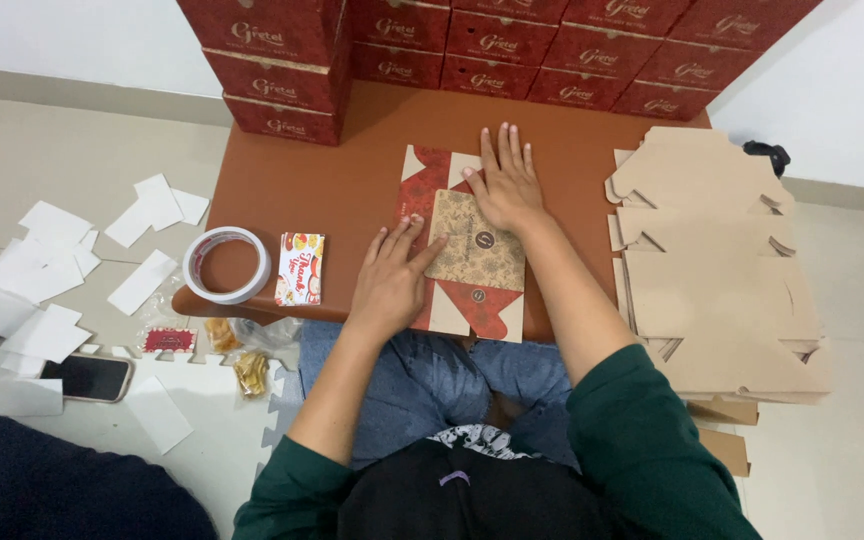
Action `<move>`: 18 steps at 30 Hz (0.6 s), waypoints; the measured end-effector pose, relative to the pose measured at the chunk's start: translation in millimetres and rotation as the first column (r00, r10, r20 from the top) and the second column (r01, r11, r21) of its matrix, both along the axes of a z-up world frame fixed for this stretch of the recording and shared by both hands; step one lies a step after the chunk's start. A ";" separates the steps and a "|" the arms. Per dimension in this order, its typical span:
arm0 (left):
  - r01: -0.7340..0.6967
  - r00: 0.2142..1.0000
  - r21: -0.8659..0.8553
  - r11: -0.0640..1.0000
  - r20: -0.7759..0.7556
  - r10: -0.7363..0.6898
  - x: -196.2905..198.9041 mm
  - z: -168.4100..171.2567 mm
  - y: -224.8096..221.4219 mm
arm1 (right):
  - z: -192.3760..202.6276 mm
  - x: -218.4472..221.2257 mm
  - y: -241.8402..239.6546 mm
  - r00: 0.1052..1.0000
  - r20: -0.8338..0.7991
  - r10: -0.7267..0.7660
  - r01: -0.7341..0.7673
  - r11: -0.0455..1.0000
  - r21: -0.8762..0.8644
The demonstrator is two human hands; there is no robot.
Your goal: Assembling small cardboard gift boxes by folding pre-cut sheets and applying stickers
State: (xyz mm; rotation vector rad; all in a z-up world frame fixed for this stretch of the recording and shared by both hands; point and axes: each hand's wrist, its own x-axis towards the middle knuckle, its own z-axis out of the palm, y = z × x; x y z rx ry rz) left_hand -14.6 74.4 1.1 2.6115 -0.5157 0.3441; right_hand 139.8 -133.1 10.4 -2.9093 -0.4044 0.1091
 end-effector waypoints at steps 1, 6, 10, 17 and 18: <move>-0.002 1.000 -0.004 1.000 0.000 0.002 -1.8 0.4 -0.3 | -0.6 -4.5 0.9 1.000 0.019 -0.020 0.020 1.000 0.000; -0.011 1.000 -0.010 1.000 0.012 0.011 -4.4 -1.6 0.1 | 5.3 -57.3 7.1 0.998 0.005 -0.069 0.069 0.996 0.050; -0.007 1.000 -0.007 1.000 0.011 0.007 -5.0 2.0 0.0 | 23.2 -144.0 11.5 0.999 -0.052 0.003 0.000 0.998 0.056; -0.036 0.996 -0.120 0.992 -0.084 0.026 -7.9 16.5 -0.9 | 5.8 -199.7 9.7 0.991 0.121 -0.055 0.043 0.994 0.105; -0.035 0.996 -0.117 0.993 -0.083 0.025 -7.1 13.8 -0.3 | 6.9 -197.3 7.9 0.991 0.121 -0.057 0.044 0.993 0.108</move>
